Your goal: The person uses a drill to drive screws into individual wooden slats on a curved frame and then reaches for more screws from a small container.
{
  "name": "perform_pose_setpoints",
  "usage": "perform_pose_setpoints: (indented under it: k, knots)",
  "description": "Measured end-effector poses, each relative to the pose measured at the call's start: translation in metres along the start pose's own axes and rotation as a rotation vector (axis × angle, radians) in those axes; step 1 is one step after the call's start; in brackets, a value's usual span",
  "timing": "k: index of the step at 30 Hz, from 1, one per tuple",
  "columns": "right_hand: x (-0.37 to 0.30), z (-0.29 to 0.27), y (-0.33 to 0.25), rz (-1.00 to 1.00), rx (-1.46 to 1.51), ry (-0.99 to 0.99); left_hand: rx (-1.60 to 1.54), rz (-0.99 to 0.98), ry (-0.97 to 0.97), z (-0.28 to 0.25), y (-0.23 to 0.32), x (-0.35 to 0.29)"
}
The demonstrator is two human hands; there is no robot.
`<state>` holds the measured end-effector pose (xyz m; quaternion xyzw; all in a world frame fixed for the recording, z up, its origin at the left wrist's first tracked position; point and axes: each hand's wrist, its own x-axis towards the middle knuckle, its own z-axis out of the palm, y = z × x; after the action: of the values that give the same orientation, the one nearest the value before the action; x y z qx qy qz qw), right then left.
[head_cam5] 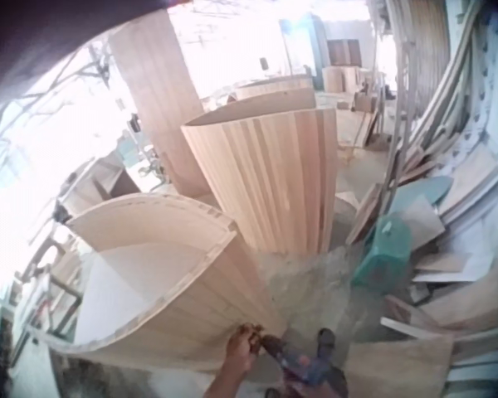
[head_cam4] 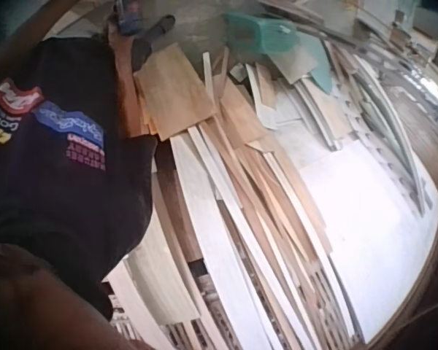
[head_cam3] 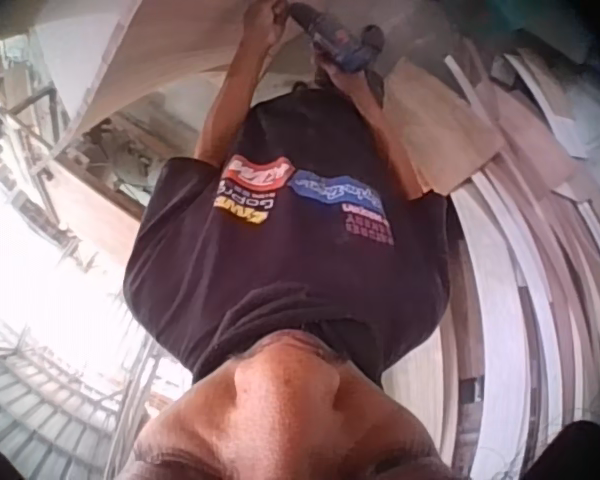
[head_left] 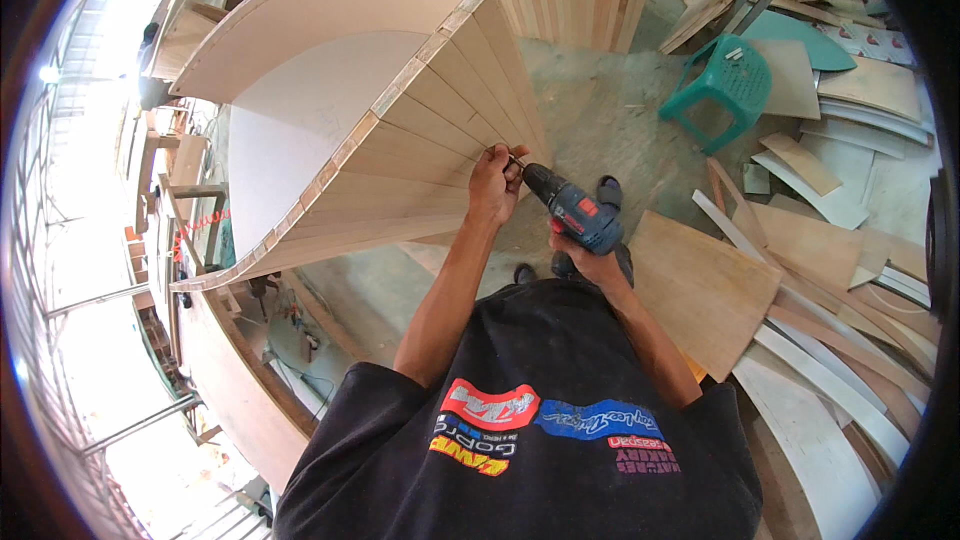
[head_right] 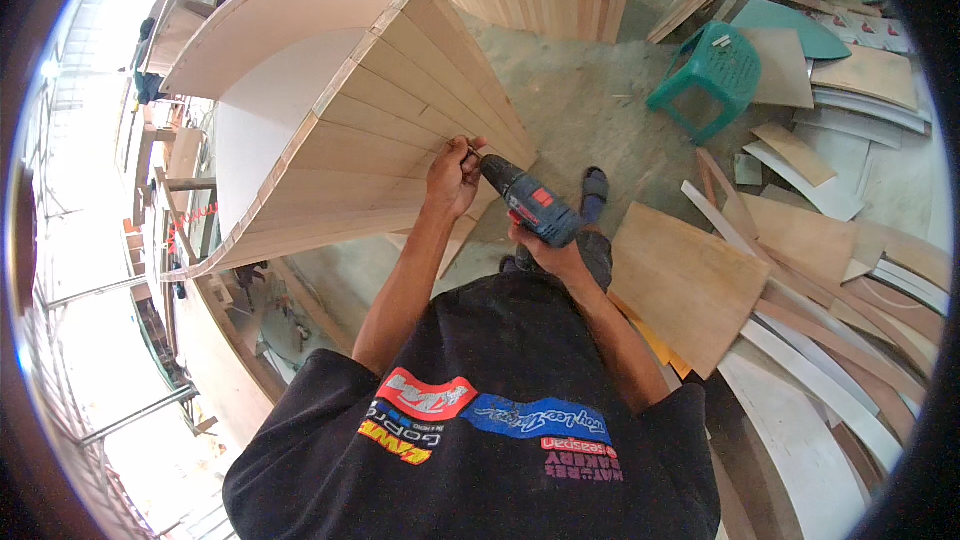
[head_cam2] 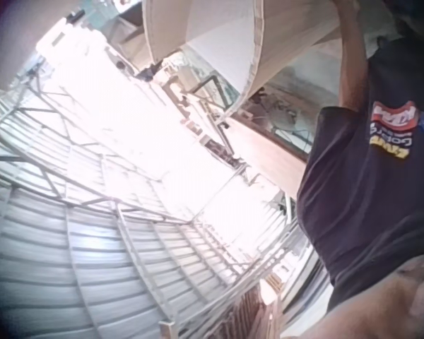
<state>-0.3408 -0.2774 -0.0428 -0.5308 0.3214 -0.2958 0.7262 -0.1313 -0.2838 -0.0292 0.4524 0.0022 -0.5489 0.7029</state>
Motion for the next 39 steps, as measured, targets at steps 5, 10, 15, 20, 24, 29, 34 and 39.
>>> perform_pose_setpoints:
  k: [5, 10, 15, 20, 24, 29, 34, 39]
  knots:
    - [0.003, 0.0, 0.005, 0.012, 0.044, 0.006, -0.05, 0.055, 0.014, 0.003, -0.005, 0.0]
    - [0.007, -0.003, 0.002, 0.079, 0.136, -0.042, -0.019, 0.116, 0.013, 0.002, -0.009, 0.0]
    - [0.01, 0.002, 0.002, 0.096, 0.221, -0.029, -0.038, 0.091, -0.007, 0.004, -0.004, 0.001]
    - [0.012, 0.004, 0.01, 0.084, 0.347, -0.076, 0.039, 0.105, -0.04, 0.014, 0.007, -0.001]
    - [0.009, 0.008, 0.024, 0.04, 0.323, -0.052, 0.089, 0.114, -0.038, 0.013, 0.012, -0.005]
    - [0.01, 0.013, 0.027, 0.033, 0.299, -0.059, 0.104, 0.119, -0.054, 0.008, 0.016, -0.002]
    - [0.013, 0.014, 0.032, 0.011, 0.278, -0.07, 0.083, 0.103, -0.05, 0.011, 0.017, -0.003]
    - [0.014, 0.014, 0.03, -0.013, 0.227, -0.043, 0.075, 0.12, -0.04, 0.01, 0.016, -0.003]
